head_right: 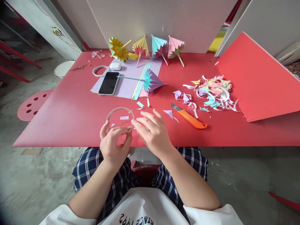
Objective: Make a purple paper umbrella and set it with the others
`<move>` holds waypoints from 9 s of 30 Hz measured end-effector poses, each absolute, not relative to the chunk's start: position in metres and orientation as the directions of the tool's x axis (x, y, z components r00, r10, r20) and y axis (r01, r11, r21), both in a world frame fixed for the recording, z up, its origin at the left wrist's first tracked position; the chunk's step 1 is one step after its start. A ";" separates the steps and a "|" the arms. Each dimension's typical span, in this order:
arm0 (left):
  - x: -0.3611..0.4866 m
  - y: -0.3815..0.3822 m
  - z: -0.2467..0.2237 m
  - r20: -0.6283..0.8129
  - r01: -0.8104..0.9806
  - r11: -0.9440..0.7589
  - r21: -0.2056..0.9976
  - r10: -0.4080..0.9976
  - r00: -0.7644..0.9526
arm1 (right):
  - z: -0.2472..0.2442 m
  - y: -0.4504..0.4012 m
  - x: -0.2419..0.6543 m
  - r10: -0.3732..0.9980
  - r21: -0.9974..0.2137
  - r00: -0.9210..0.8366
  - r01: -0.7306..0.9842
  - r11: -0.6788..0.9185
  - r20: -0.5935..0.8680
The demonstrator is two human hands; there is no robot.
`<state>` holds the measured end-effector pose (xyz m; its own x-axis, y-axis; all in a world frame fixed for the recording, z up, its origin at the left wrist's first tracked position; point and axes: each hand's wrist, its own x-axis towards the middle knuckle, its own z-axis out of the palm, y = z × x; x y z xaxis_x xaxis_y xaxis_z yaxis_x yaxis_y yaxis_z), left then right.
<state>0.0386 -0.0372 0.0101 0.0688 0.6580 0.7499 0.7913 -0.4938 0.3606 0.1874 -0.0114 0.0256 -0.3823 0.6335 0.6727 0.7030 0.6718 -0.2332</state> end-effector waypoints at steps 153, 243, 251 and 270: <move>0.037 0.007 0.046 -0.101 0.746 -0.080 0.662 0.976 0.194 | 0.008 -0.004 0.219 0.942 -0.638 -0.019 0.731 0.242 0.336; 0.044 0.008 0.026 -0.159 0.925 -0.207 0.320 0.950 0.268 | -0.002 0.000 0.205 0.986 -0.479 -0.156 0.863 0.163 0.056; 0.041 0.011 0.027 -0.182 0.936 -0.268 0.226 0.933 0.311 | -0.003 0.000 0.207 0.985 -0.489 -0.158 0.855 0.172 0.070; 0.032 -0.040 -0.007 0.122 0.913 -0.407 -0.019 0.906 0.406 | -0.006 -0.007 0.214 0.992 -0.445 -0.093 0.888 0.119 0.081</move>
<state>0.0316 -0.0399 -0.0070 0.4061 0.9056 0.1222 0.9133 -0.4069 -0.0191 0.2140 -0.0066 -0.0062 -0.0928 0.9924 0.0807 0.8877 0.1192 -0.4447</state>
